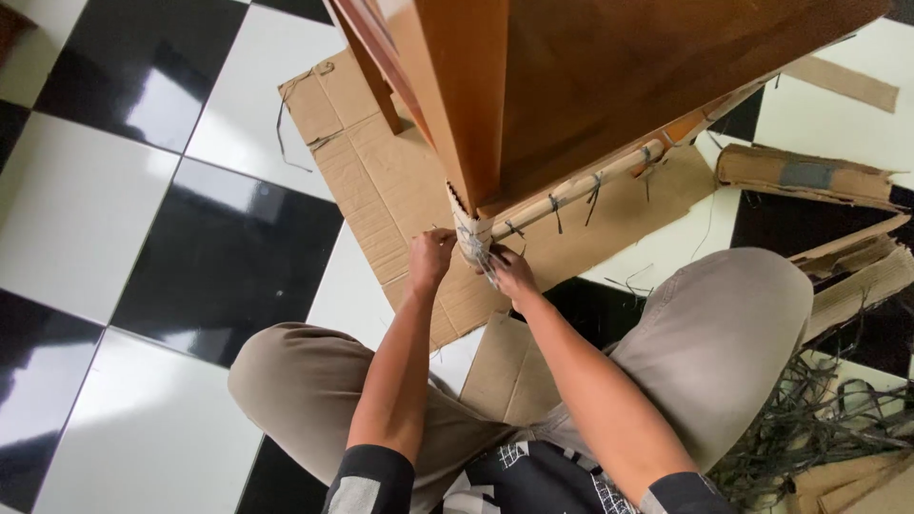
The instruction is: Wrapping wooden chair legs with protective cardboard and securing them with ties
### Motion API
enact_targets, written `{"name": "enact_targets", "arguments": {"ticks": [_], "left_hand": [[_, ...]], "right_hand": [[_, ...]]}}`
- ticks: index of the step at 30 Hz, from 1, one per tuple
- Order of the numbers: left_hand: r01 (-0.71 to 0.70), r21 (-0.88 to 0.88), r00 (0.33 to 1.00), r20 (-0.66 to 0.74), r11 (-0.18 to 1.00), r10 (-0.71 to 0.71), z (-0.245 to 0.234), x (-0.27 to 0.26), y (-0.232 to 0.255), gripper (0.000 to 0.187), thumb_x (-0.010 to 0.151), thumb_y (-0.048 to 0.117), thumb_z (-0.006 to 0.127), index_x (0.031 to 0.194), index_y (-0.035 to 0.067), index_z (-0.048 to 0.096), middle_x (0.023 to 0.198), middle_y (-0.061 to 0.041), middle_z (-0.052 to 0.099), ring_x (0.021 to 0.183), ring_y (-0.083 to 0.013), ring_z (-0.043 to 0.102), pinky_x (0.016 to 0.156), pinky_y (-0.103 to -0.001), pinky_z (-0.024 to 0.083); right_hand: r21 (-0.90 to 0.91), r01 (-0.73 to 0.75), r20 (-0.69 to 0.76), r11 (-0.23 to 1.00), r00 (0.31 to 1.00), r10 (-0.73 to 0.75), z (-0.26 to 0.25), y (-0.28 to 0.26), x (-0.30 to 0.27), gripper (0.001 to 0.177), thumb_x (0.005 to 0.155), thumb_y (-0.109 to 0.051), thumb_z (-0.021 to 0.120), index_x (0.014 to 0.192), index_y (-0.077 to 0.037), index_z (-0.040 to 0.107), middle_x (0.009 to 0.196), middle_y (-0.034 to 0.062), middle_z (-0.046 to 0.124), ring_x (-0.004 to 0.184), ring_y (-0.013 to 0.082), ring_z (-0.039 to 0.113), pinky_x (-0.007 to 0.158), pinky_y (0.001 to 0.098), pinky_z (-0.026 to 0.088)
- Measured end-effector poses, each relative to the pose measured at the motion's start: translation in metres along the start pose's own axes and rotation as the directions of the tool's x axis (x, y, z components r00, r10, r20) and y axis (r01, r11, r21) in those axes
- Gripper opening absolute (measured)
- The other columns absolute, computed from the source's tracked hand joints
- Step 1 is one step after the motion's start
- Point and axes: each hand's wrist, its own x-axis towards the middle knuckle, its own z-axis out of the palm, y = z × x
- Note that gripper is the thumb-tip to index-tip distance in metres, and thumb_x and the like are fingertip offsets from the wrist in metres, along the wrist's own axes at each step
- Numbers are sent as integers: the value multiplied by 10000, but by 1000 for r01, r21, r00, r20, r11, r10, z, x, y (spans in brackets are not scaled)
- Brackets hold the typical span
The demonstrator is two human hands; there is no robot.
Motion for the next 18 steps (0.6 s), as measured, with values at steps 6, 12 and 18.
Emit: {"name": "enact_targets", "arguments": {"ticks": [6, 12, 18], "left_hand": [[340, -170, 933, -59, 925, -354, 29, -12, -44, 197, 801, 439, 763, 957, 336, 826, 849, 23, 775, 930, -248, 740, 854, -404, 562], [402, 14, 903, -173, 916, -394, 35, -24, -24, 222, 709, 340, 771, 913, 293, 847, 996, -122, 710, 1046, -388, 703, 972, -428, 542], [439, 2, 897, -54, 899, -438, 58, -40, -9, 185, 818, 352, 721, 949, 282, 831, 933, -43, 791, 1047, -312, 730, 915, -403, 563]], "right_hand": [[678, -588, 97, 441, 667, 739, 7, -1, 6, 255, 997, -338, 605, 1152, -197, 752, 788, 22, 781, 645, 137, 722, 504, 256, 578], [209, -682, 123, 701, 730, 672, 27, 15, -7, 316, 1017, -438, 540, 1251, -256, 650, 957, 53, 791, 849, 247, 776, 820, 409, 594], [-298, -301, 99, 906, 934, 343, 34, -14, -31, 503, 909, -268, 606, 1410, -291, 635, 996, 73, 766, 973, 278, 763, 840, 432, 611]]}}
